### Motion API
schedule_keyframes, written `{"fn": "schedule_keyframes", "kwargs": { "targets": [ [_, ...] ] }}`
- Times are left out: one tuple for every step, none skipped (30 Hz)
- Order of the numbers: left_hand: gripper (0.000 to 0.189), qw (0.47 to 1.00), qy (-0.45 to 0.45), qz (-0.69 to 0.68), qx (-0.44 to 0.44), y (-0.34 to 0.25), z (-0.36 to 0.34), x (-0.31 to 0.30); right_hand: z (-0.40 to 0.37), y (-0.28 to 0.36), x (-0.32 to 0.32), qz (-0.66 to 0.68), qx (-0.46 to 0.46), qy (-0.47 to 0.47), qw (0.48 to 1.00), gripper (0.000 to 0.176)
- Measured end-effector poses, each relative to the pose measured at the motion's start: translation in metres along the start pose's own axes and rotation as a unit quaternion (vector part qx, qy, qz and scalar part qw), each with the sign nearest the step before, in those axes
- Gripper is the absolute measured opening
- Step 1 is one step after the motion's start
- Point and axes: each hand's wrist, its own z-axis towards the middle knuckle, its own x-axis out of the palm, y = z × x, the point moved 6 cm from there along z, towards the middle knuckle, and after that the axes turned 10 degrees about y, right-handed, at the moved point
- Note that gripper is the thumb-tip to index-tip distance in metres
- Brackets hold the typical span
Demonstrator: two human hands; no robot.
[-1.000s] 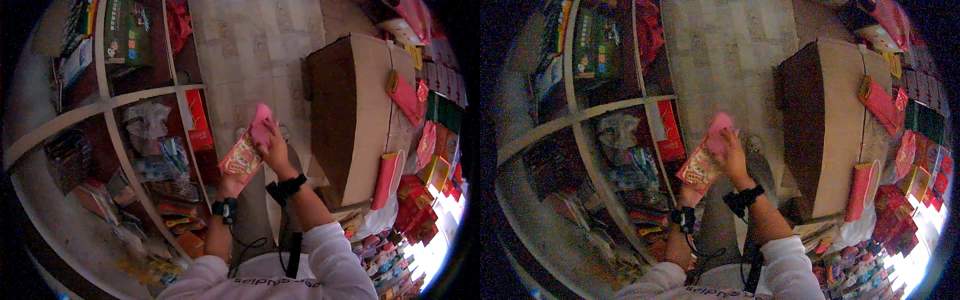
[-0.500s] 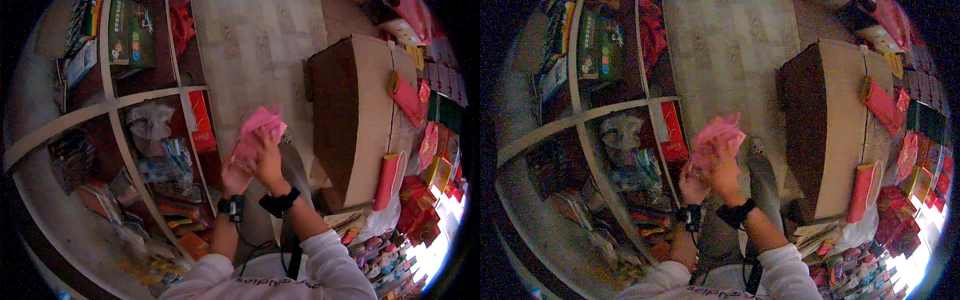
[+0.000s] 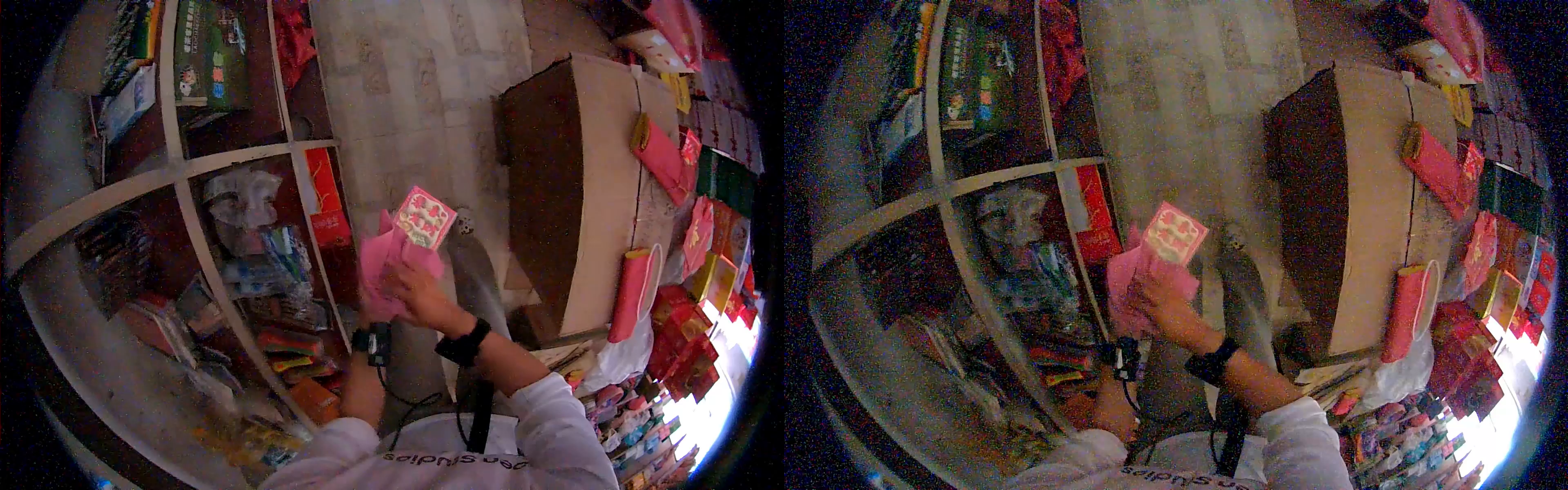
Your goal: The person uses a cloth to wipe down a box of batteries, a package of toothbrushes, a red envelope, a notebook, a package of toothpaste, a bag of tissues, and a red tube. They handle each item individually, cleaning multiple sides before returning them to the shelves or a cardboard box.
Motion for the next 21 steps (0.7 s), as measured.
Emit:
{"fn": "schedule_keyframes", "kwargs": {
  "targets": [
    [0.047,0.995,-0.019,0.102,0.005,-0.004,0.000,-0.007,-0.005,0.009,-0.005,-0.106,-0.033,-0.004,0.994,0.053],
    [0.047,0.995,-0.018,0.101,0.005,0.003,0.004,0.021,-0.009,-0.001,0.001,-0.108,-0.033,-0.004,0.994,0.053],
    [0.049,0.986,-0.082,0.137,0.050,0.009,0.009,0.075,-0.013,-0.025,0.010,0.001,0.015,-0.015,1.000,0.053],
    [0.051,0.969,-0.146,0.172,0.096,0.008,0.009,0.101,-0.017,-0.042,0.015,0.111,0.063,-0.025,0.992,0.053],
    [0.051,0.969,-0.146,0.171,0.098,0.007,0.010,0.099,-0.016,-0.036,0.001,0.111,0.062,-0.024,0.992,0.053],
    [0.054,0.994,-0.024,0.083,0.073,0.013,0.016,0.106,-0.015,-0.028,-0.025,-0.005,0.062,-0.069,0.996,0.053],
    [0.058,0.994,0.099,-0.004,0.047,0.016,0.018,0.117,-0.012,-0.024,-0.046,-0.120,0.061,-0.114,0.984,0.053],
    [0.058,0.994,0.100,-0.002,0.049,0.018,0.021,0.128,-0.009,-0.034,-0.051,-0.119,0.059,-0.114,0.985,0.053],
    [0.057,0.991,-0.005,0.111,0.080,0.017,0.021,0.129,-0.013,-0.058,-0.061,-0.009,0.116,-0.195,0.974,0.052],
    [0.057,0.963,-0.110,0.221,0.109,0.012,0.018,0.128,-0.019,-0.074,-0.067,0.101,0.171,-0.270,0.942,0.053],
    [0.057,0.963,-0.110,0.221,0.109,0.011,0.017,0.127,-0.017,-0.074,-0.064,0.102,0.171,-0.271,0.942,0.053],
    [0.057,0.961,-0.119,0.219,0.120,0.007,0.015,0.123,-0.013,-0.068,-0.060,0.062,0.161,-0.274,0.946,0.052],
    [0.056,0.959,-0.128,0.217,0.130,0.003,0.013,0.120,-0.009,-0.061,-0.055,0.021,0.152,-0.277,0.948,0.052],
    [0.056,0.959,-0.128,0.217,0.129,0.001,0.012,0.119,-0.002,-0.057,-0.040,-0.079,0.141,-0.237,0.958,0.047],
    [0.056,0.959,-0.140,0.218,0.119,-0.002,0.012,0.116,-0.004,-0.053,-0.028,-0.079,0.141,-0.238,0.958,0.047],
    [0.056,0.958,-0.152,0.219,0.110,-0.004,0.011,0.112,0.001,-0.037,-0.015,-0.074,0.095,-0.188,0.975,0.044],
    [0.056,0.966,-0.140,0.190,0.109,-0.005,0.007,0.095,0.005,-0.022,-0.001,-0.068,0.047,-0.137,0.987,0.041],
    [0.056,0.983,-0.083,0.118,0.113,-0.007,0.005,0.062,0.002,-0.014,0.007,-0.067,0.047,-0.138,0.987,0.041],
    [0.056,0.993,0.012,-0.010,0.115,-0.006,0.001,0.017,0.001,-0.004,0.019,-0.042,0.022,-0.104,0.993,0.039],
    [0.056,0.971,0.114,-0.178,0.110,0.002,-0.008,-0.038,0.001,0.001,0.026,-0.018,-0.001,-0.072,0.997,0.037],
    [0.056,0.926,0.184,-0.313,0.108,0.004,-0.019,-0.091,-0.001,-0.004,0.028,-0.017,0.001,-0.072,0.997,0.037]
  ]
}}
